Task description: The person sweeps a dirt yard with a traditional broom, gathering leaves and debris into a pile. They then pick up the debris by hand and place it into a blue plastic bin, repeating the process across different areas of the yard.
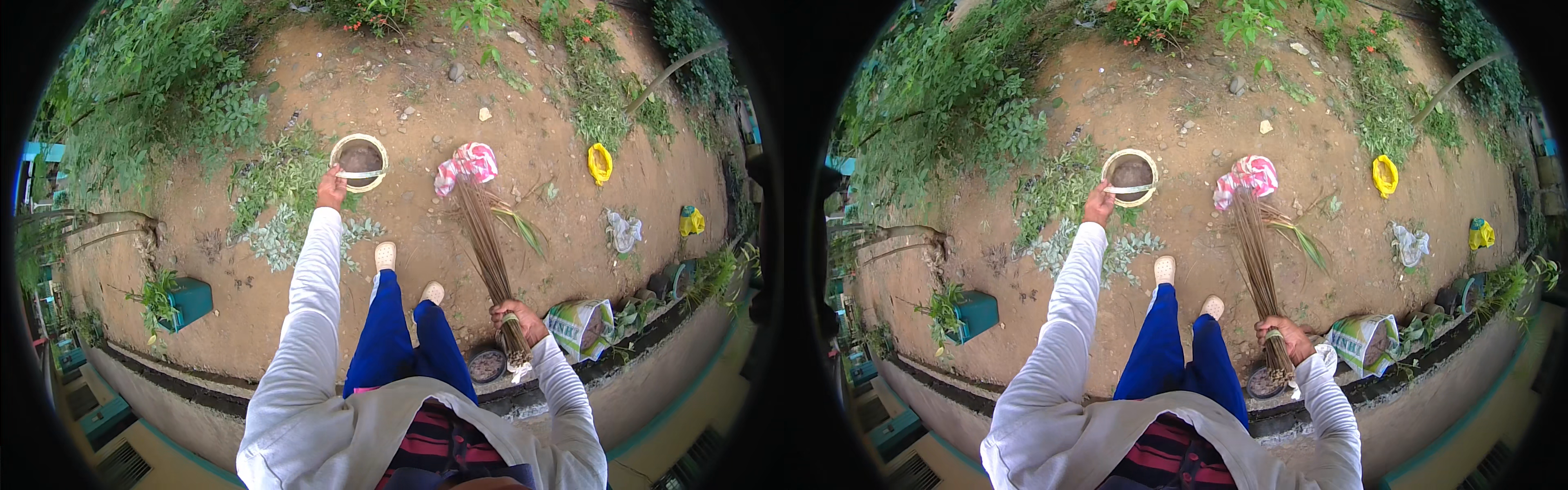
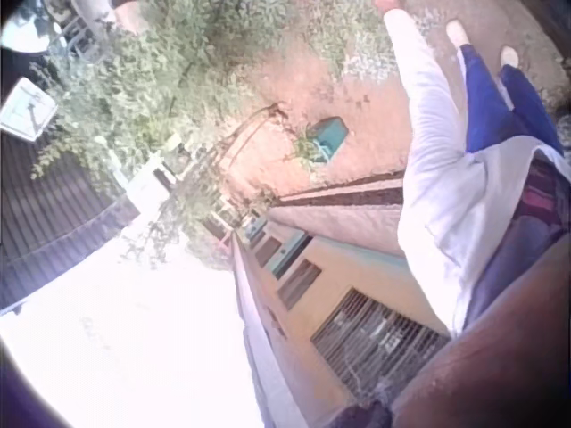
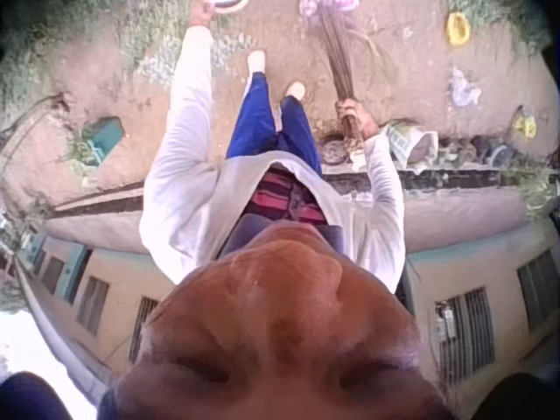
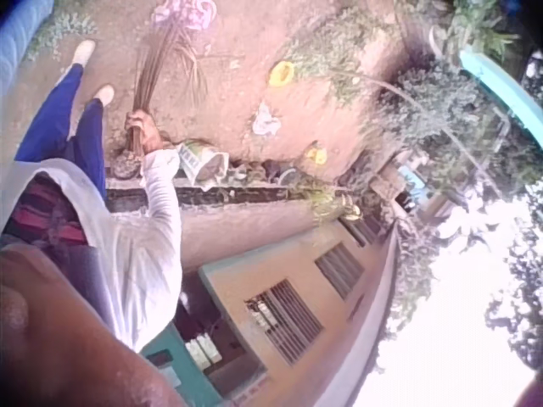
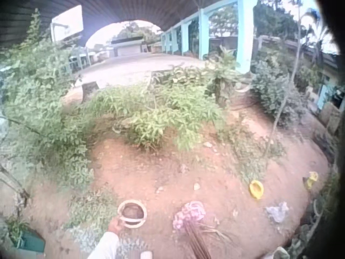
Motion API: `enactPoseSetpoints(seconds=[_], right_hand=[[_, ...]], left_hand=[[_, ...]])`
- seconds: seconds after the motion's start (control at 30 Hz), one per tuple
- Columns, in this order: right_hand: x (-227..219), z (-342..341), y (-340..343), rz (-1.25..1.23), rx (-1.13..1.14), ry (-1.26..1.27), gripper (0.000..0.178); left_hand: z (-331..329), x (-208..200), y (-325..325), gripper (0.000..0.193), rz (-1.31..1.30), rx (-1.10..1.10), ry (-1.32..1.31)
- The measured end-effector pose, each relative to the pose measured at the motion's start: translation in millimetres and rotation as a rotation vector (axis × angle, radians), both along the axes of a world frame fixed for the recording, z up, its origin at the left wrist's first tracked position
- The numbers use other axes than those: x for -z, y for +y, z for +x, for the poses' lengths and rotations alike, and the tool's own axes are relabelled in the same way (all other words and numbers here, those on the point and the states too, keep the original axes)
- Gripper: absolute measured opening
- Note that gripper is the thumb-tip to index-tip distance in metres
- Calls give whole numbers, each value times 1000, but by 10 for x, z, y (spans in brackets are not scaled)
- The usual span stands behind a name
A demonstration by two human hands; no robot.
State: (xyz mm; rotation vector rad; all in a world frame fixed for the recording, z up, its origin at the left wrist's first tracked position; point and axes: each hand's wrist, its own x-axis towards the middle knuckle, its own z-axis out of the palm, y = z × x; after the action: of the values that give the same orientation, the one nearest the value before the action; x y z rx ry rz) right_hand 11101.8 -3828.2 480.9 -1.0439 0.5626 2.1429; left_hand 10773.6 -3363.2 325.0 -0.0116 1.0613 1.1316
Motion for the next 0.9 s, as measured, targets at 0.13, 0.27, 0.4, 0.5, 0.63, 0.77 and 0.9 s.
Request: enactPoseSetpoints(seconds=[0.13,0.27,0.4,0.5,0.63,0.77,0.9], right_hand=[[-705,-13,-129,161,-111,-195,21],[-1341,75,-563,219,-92,-506,74],[-1266,356,-797,235,-81,-685,77],[-782,413,-719,8,64,-810,36],[189,590,-381,-38,-121,-856,14],[617,114,34,1366,-464,-1178,20],[751,-636,482,1356,-390,-814,27]], left_hand=[[-899,-97,-321,19,193,284,343],[-758,-874,-606,21,-131,241,44],[-1294,-902,-909,20,-121,147,171],[-1657,-774,-1104,23,-242,75,230],[-2194,-884,-1290,25,-277,44,272],[-2644,-979,-1479,27,-267,-22,230],[-2582,-1021,-1611,27,-284,0,252]])
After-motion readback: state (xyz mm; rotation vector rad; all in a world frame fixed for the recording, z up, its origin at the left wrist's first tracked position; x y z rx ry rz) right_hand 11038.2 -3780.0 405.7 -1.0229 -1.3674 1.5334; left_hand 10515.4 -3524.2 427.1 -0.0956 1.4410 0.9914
